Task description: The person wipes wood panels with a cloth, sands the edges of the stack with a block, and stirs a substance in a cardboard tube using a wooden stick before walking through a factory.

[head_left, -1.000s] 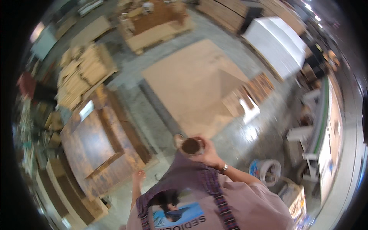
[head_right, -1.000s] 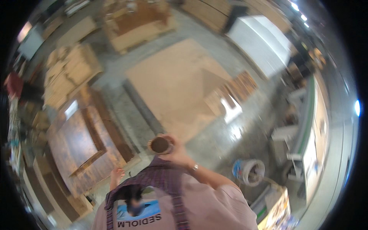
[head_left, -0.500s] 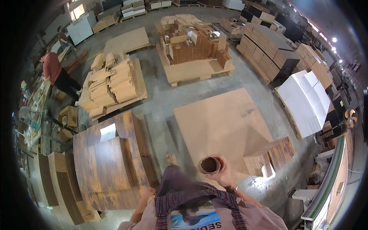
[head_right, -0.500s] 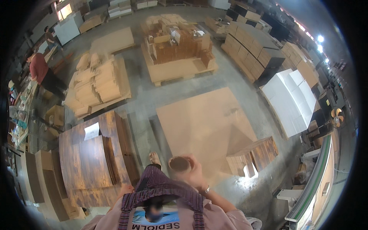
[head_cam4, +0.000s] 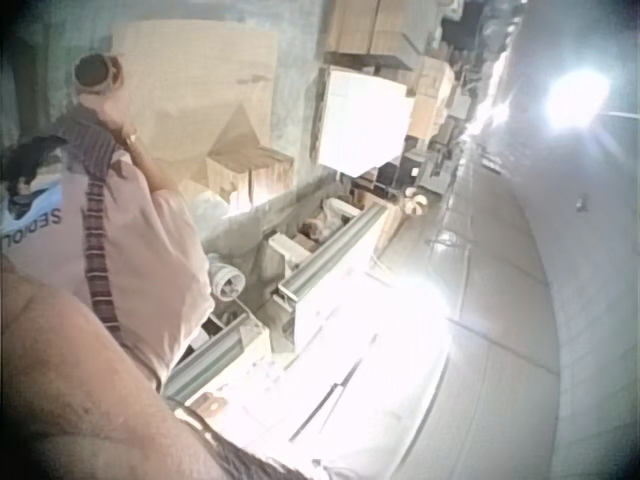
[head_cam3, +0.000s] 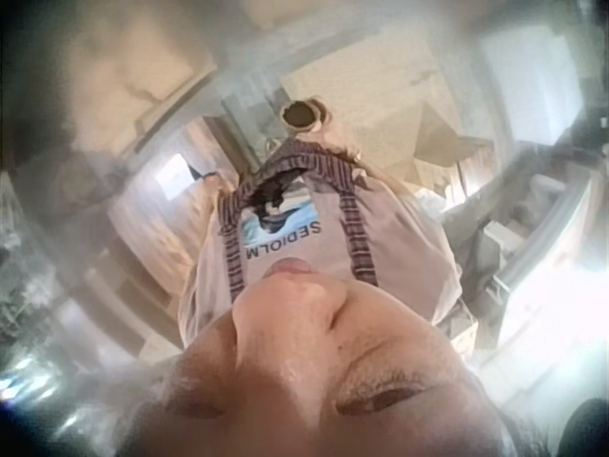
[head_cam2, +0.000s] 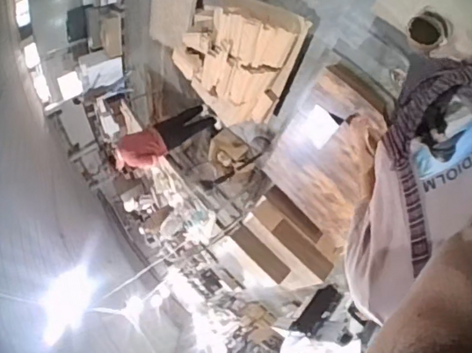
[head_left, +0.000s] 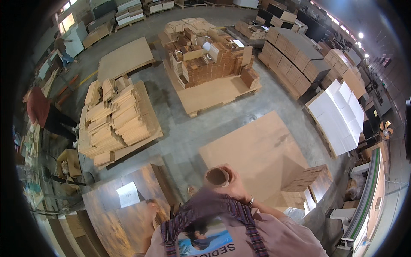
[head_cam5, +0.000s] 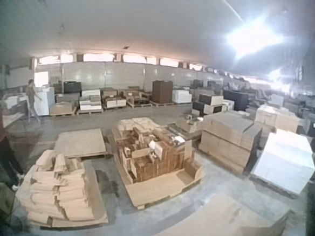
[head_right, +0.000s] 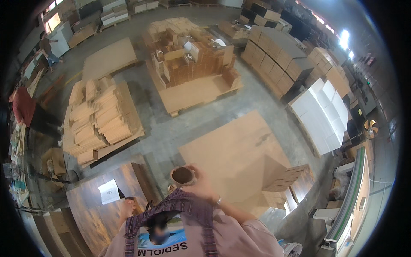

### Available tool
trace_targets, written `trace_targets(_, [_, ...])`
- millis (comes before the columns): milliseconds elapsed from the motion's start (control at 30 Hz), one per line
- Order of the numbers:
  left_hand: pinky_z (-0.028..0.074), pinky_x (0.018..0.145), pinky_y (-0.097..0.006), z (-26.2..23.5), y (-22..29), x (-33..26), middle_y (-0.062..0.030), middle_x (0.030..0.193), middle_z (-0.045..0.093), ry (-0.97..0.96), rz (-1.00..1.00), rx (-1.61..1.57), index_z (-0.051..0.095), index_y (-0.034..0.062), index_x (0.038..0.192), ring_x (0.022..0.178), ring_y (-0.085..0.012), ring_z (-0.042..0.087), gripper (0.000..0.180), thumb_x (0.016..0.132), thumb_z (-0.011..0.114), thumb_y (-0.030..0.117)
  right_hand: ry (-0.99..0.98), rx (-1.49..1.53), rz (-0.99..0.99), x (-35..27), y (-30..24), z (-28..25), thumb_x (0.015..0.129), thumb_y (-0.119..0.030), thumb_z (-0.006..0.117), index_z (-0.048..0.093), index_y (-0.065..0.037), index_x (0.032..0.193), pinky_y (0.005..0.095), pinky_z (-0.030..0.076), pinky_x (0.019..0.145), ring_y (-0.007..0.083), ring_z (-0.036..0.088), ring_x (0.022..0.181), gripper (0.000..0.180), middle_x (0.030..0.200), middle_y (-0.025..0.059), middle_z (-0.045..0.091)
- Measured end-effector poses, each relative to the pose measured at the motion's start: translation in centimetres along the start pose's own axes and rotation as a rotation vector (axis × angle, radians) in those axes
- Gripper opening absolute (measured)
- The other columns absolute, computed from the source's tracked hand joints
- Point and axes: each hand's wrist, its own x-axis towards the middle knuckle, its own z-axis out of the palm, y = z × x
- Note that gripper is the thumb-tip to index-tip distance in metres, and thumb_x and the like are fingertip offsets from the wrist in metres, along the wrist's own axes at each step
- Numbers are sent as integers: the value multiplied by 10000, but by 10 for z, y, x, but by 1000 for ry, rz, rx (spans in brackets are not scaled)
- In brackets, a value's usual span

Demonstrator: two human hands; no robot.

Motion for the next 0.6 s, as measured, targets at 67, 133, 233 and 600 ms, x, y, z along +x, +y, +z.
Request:
trace_targets(67, [539, 652, -372, -42, 11, 48, -136, 760, 715, 91, -237, -192, 720, 25, 835, 723, -249, 706, 226, 805, 641, 235, 10, 19, -10, 37, -8, 12, 629, -56, 863, 603, -27, 1189, 324, 443, 1003, 152, 582, 1106, 618, 1150, 56, 615])
trace_targets(133, [538, 640, -365, -67, 6, 82, -134, 720, 703, 150, -376, -354, 712, 15, 814, 691, -237, 699, 203, 807, 638, 204, 8, 82, -12, 73, -7, 20, 622, -69, 869, 604, -26, 1185, 324, 444, 1003, 156, 584, 1105, 624, 1155, 58, 613])
trace_targets(233, [545, 631, -351, -76, -13, 146, -120, 670, 674, 113, -457, -455, 709, 14, 814, 645, -225, 677, 152, 821, 612, 132, 32, 74, -55, 135, 12, 21, 611, -70, 870, 597, -20, 1189, 328, 444, 1006, 164, 583, 1110, 642, 1160, 66, 613])
trace_targets(600, [517, 539, -333, -150, 67, 389, -93, 728, 699, 85, -534, -654, 710, 22, 836, 602, -196, 657, 172, 852, 619, 168, -13, -82, -38, 460, -28, -4, 573, -59, 863, 563, -6, 1199, 333, 449, 1007, 172, 593, 1097, 695, 1142, 63, 628])
